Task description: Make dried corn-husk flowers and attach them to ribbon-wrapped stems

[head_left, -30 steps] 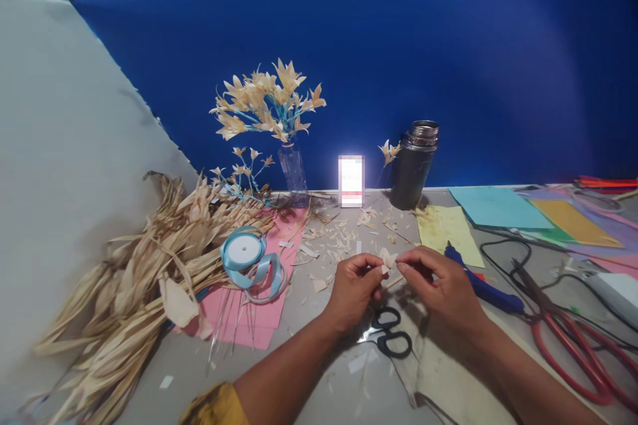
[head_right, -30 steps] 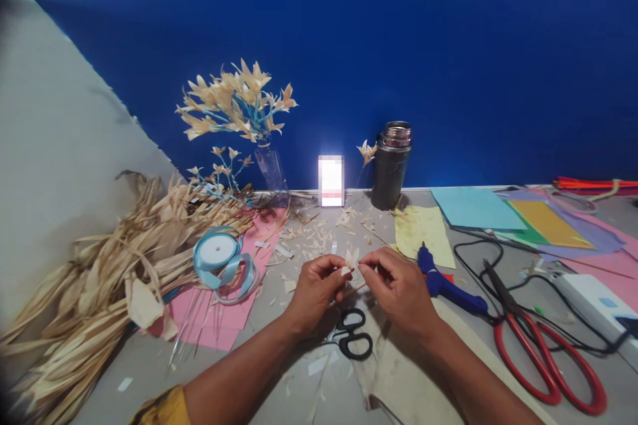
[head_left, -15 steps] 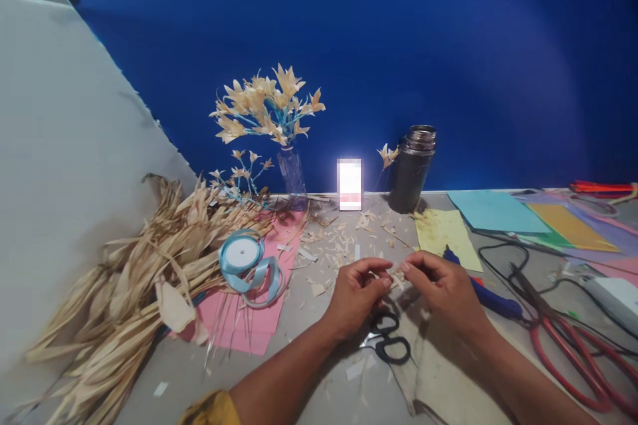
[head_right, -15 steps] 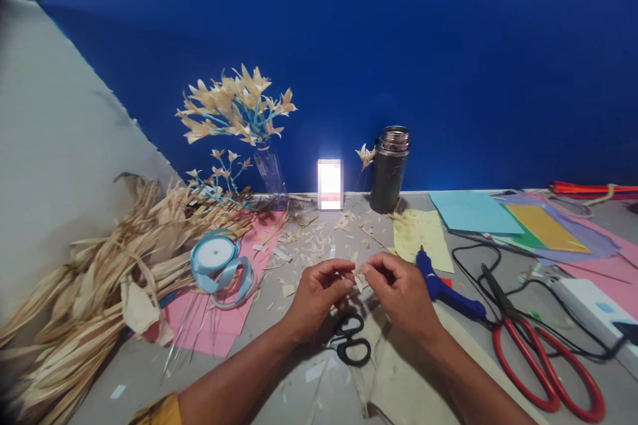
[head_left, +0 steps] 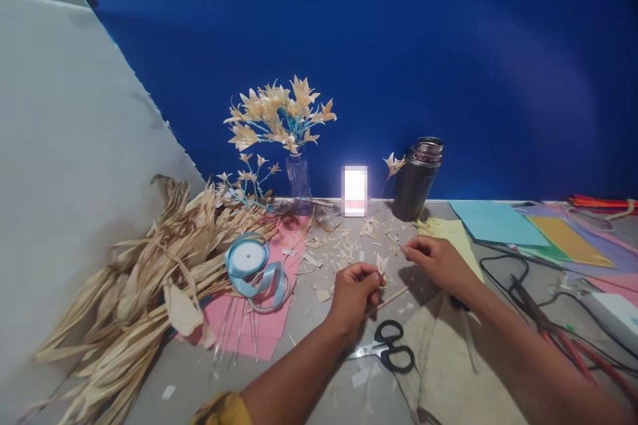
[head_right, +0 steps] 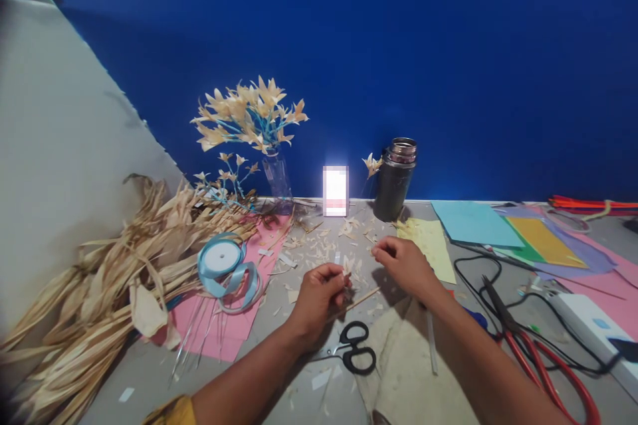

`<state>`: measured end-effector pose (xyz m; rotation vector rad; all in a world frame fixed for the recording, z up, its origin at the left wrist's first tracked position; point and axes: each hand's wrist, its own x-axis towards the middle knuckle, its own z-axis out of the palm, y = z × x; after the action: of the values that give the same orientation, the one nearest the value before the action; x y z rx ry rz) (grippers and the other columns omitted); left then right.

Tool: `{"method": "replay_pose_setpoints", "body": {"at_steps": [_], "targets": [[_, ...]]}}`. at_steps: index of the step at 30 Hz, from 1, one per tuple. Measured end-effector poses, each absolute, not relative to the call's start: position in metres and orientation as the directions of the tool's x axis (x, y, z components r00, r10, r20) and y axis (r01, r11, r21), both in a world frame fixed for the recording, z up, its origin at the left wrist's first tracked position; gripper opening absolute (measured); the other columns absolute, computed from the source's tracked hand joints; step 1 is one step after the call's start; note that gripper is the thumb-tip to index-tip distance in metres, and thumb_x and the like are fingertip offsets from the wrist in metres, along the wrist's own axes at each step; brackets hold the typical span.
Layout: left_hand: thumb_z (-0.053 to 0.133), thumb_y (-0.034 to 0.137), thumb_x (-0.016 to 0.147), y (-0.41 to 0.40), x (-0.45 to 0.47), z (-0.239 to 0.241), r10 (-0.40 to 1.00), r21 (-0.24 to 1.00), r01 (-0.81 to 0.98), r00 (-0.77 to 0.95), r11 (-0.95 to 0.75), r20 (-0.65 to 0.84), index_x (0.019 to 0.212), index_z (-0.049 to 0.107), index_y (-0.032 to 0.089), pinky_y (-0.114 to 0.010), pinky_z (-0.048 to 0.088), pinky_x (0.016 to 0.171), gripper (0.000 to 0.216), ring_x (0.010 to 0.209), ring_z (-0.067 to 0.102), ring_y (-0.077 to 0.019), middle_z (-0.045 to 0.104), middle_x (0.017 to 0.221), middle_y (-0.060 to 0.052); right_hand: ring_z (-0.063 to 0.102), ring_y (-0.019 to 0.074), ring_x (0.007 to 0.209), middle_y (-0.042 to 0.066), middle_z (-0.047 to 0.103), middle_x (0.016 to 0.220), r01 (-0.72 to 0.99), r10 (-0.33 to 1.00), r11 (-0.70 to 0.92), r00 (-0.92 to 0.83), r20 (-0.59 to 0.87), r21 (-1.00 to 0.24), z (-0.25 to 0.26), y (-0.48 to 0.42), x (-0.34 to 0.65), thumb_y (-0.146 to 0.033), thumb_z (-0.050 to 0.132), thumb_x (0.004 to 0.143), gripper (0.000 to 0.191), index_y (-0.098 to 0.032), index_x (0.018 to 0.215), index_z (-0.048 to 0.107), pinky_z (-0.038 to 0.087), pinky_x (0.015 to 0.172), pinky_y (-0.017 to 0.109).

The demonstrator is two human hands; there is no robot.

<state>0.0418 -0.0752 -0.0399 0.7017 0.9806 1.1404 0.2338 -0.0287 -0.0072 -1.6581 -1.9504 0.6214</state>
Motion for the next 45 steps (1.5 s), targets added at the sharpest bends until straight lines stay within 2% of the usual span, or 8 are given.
{"method": "replay_pose_setpoints", "body": {"at_steps": [8,15,22,27,31,35,40,45], "targets": [[0.087,0.030,0.062,-0.064,0.015,-0.020,0.950,0.722,-0.630,0.093,0.288,-0.298,0.079,0.063,0.014,-0.018,0.031,0.044,0.034,0.043,0.041,-0.0020,0.061,0.068,0.003,0.070,0.0253,0.093,0.011,0.077,0.093,0.924,0.984,0.136,-0.167,-0.057,-0.357,-0.018,0.045,0.194,-0.022,0.069,0.084,0.007,-0.018,0.084,0.073,0.045,0.075,0.030],[0.089,0.030,0.061,-0.058,-0.003,-0.014,0.941,0.685,-0.667,0.074,0.294,-0.331,0.080,0.064,0.013,-0.017,0.031,0.044,0.036,0.043,0.040,-0.0016,0.060,0.067,0.004,0.067,0.0225,0.104,0.008,0.065,0.126,0.951,0.972,0.116,-0.168,-0.165,-0.287,-0.031,0.064,0.185,-0.038,0.063,0.099,0.033,-0.018,0.125,0.063,0.058,0.089,0.045],[0.090,0.031,0.060,-0.056,-0.003,-0.016,0.933,0.658,-0.687,0.089,0.310,-0.348,0.081,0.063,0.013,-0.017,0.031,0.043,0.039,0.044,0.042,-0.0024,0.059,0.067,0.004,0.068,0.0216,0.079,0.006,0.072,0.075,0.880,0.974,0.116,-0.191,-0.119,-0.461,-0.014,0.048,0.191,-0.018,0.065,0.084,0.009,-0.015,0.078,0.070,0.046,0.070,0.029],[0.087,0.025,0.065,-0.060,0.003,-0.012,0.914,0.616,-0.702,0.128,0.358,-0.385,0.080,0.058,0.015,-0.017,0.039,0.047,0.034,0.051,0.052,-0.0054,0.063,0.072,0.001,0.064,0.0176,0.074,0.003,0.072,0.082,0.699,0.956,0.185,-0.291,-0.038,-0.691,0.013,-0.001,0.194,-0.034,0.059,0.087,0.021,-0.018,0.089,0.071,0.047,0.066,0.027],[0.081,0.023,0.073,-0.067,0.015,-0.005,0.881,0.609,-0.646,0.250,0.461,-0.402,0.085,0.056,0.016,-0.021,0.047,0.052,0.029,0.060,0.062,-0.0111,0.068,0.080,-0.005,0.062,0.0188,0.078,0.003,0.068,0.083,0.379,0.944,0.260,-0.294,0.151,-0.888,0.020,-0.042,0.192,-0.036,0.067,0.082,0.016,-0.021,0.080,0.071,0.049,0.070,0.030],[0.081,0.026,0.072,-0.074,0.025,0.001,0.882,0.644,-0.602,0.302,0.471,-0.362,0.086,0.056,0.017,-0.020,0.046,0.050,0.031,0.058,0.061,-0.0117,0.064,0.074,-0.001,0.064,0.0197,0.083,0.003,0.067,0.084,0.271,0.933,0.303,-0.281,0.226,-0.913,0.015,-0.060,0.191,-0.028,0.067,0.080,0.009,-0.022,0.076,0.073,0.050,0.077,0.032],[0.084,0.026,0.066,-0.077,0.034,-0.001,0.919,0.744,-0.540,0.216,0.394,-0.330,0.084,0.058,0.016,-0.019,0.040,0.048,0.033,0.050,0.055,-0.0077,0.060,0.066,0.003,0.064,0.0187,0.082,0.003,0.067,0.085,0.280,0.926,0.337,-0.269,0.264,-0.899,0.006,-0.064,0.192,-0.020,0.063,0.078,0.013,-0.023,0.077,0.076,0.049,0.076,0.031],[0.079,0.030,0.071,-0.071,0.039,-0.003,0.962,0.833,-0.487,0.060,0.262,-0.268,0.083,0.057,0.018,-0.020,0.040,0.051,0.028,0.049,0.049,-0.0075,0.056,0.056,0.005,0.062,0.0179,0.072,0.004,0.071,0.084,0.291,0.978,0.195,-0.129,0.164,-0.937,0.004,-0.074,0.200,-0.034,0.067,0.082,0.018,-0.021,0.088,0.076,0.050,0.066,0.029]]}}
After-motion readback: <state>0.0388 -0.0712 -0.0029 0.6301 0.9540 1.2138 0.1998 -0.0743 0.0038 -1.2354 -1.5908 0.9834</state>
